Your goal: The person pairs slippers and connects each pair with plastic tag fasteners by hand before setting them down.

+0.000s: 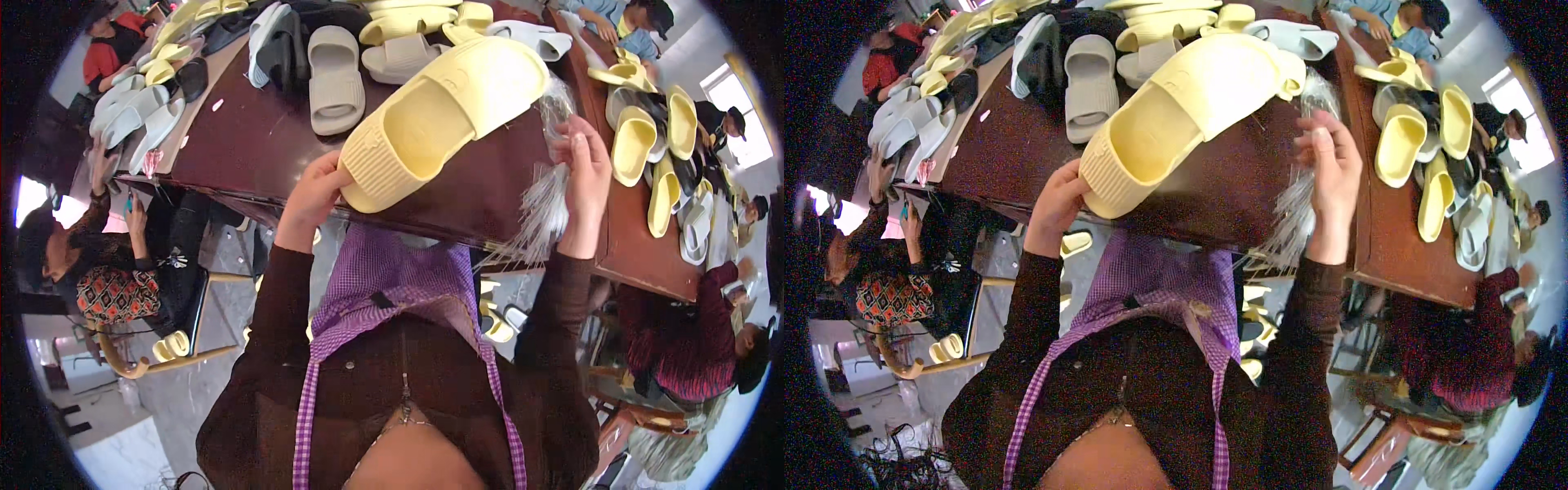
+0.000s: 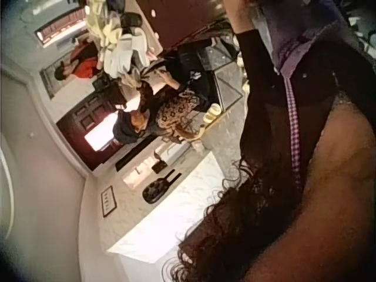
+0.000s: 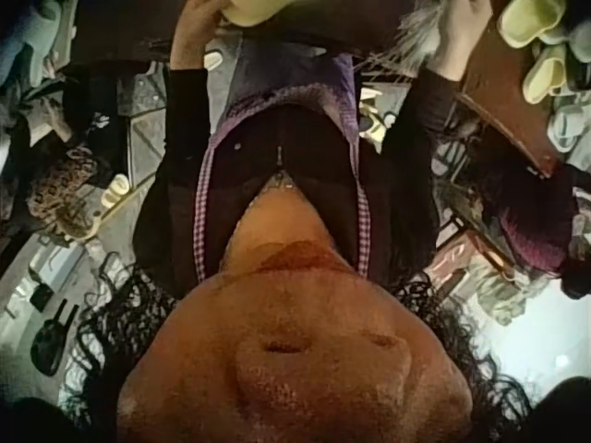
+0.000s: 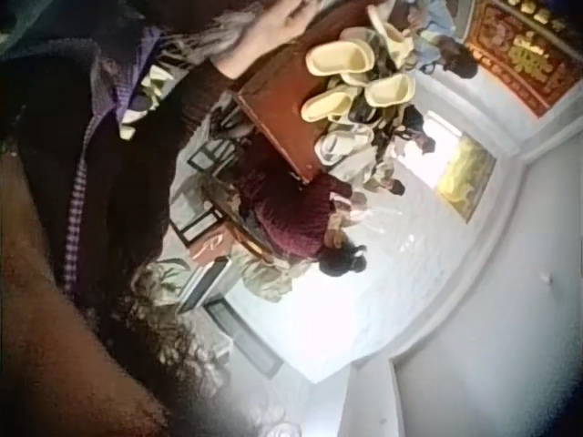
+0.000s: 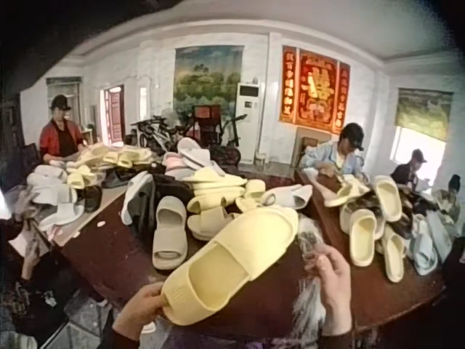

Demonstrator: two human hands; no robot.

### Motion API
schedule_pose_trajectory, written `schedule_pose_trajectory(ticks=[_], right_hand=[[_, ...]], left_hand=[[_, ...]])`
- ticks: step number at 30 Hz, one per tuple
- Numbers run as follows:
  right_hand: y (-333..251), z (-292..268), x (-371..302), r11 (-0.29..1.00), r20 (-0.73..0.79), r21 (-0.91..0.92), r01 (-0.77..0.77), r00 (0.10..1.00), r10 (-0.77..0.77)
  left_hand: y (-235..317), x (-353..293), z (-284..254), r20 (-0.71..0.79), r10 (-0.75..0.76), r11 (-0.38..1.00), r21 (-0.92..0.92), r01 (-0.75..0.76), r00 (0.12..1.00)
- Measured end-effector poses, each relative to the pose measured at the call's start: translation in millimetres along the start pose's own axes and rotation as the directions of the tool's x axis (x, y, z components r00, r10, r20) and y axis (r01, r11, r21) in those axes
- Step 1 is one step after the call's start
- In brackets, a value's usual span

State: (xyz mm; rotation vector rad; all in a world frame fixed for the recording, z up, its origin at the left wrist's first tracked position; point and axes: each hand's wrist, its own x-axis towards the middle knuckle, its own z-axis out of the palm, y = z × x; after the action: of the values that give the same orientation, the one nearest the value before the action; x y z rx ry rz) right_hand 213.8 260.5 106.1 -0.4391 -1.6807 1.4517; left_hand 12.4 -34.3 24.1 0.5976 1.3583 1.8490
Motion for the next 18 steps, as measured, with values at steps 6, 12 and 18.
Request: schedule_pose_trajectory(ticks=[6,12,18], right_hand=[[49,62,-91,0.958,0.374,0.002,-0.288,0.889,0.266],[78,89,-137,0.91,0.241,0.072,-0.408,0.892,0.381],[71,35,-134,0.84,0.337,0.122,-0.529,0.818,0.466]], left_hand=[[-40,-14,24,-0.093,-0.055,0.985,-0.169,0.039,0.994],[-52,-30,68,-0.04,-0.097,0.992,-0.088,0.093,0.995],[-34,0,12,-0.092,-0.157,0.957,0.232,0.175,0.983]])
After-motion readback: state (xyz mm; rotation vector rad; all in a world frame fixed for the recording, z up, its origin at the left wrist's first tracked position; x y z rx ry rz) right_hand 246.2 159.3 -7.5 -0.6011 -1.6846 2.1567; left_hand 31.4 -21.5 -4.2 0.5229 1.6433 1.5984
